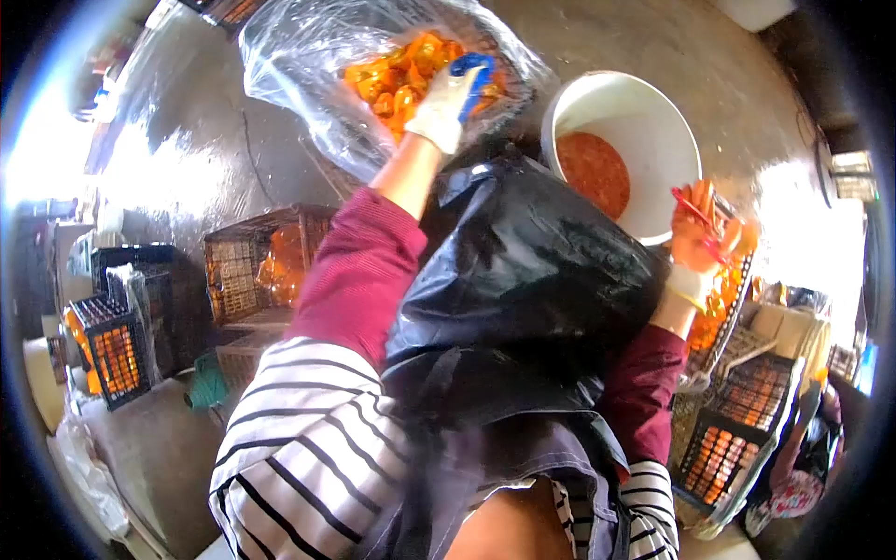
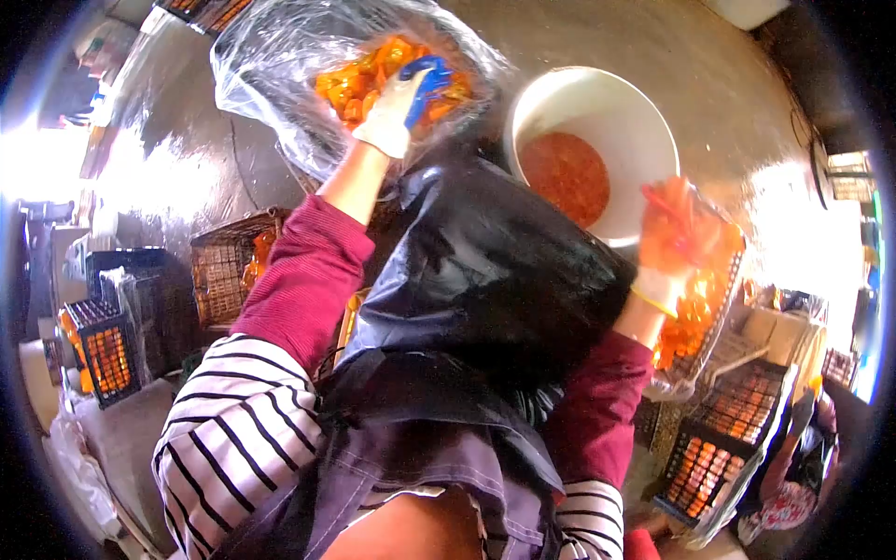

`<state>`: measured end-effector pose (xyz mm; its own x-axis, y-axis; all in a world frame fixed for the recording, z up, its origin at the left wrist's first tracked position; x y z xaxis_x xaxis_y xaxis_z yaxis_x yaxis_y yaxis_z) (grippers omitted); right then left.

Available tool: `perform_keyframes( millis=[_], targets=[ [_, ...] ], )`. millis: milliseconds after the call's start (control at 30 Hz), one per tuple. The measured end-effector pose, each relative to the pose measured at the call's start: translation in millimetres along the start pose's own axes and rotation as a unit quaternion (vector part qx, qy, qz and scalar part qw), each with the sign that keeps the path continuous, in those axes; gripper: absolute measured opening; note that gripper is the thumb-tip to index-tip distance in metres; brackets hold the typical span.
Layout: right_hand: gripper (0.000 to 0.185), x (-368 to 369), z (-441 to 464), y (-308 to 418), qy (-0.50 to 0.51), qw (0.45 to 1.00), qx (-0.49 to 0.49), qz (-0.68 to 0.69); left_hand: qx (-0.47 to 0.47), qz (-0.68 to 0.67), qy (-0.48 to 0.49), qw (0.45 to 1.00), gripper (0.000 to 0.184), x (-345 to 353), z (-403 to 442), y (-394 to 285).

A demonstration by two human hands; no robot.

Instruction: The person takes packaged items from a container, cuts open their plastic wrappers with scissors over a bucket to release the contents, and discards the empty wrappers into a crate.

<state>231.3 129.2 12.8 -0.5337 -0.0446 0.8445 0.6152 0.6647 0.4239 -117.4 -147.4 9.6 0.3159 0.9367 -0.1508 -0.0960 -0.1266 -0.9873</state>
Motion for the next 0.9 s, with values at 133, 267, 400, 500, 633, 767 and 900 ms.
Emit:
perform_keyframes(
  millis=[133, 267, 400, 500, 633, 767, 900],
  targets=[
    [0.034, 0, 5, -4, 0.068, 0.995, -0.035, -0.061, -0.124, 0.194, -0.154, 0.961, 0.025, -86, 38, 45],
    [0.035, 54, -11, -32, -0.062, 0.994, -0.030, -0.080, -0.104, 0.496, 0.087, 0.857, 0.056, -105, 59, 86],
    [0.038, 62, 2, -44, -0.015, 0.989, -0.028, -0.141, -0.057, 0.612, 0.208, 0.761, 0.059, -67, 47, 119],
    [0.037, 69, 3, -50, -0.025, 0.989, -0.016, -0.148, -0.074, 0.562, 0.222, 0.793, 0.053, -56, 38, 130],
    [0.047, 59, 13, -48, 0.183, 0.974, 0.110, -0.072, -0.130, 0.485, 0.267, 0.822, 0.060, -57, 39, 123],
    [0.046, 51, 7, -53, 0.106, 0.987, 0.060, -0.103, -0.158, 0.412, 0.265, 0.857, 0.066, -55, 31, 123],
    [0.049, 42, 10, -55, -0.049, 0.984, 0.032, -0.168, -0.110, 0.287, 0.177, 0.935, 0.056, -56, 22, 107]
  ],
)
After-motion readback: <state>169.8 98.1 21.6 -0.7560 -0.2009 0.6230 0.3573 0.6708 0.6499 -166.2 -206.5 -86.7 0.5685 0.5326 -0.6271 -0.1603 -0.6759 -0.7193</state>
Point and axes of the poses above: each hand's wrist, its own z-axis towards the middle knuckle, its own x-axis out of the palm, y = z × x, the point moved 2 cm from there along z, towards the middle knuckle, and after that the axes turned 13 degrees about -y, right-handed, at the moved point
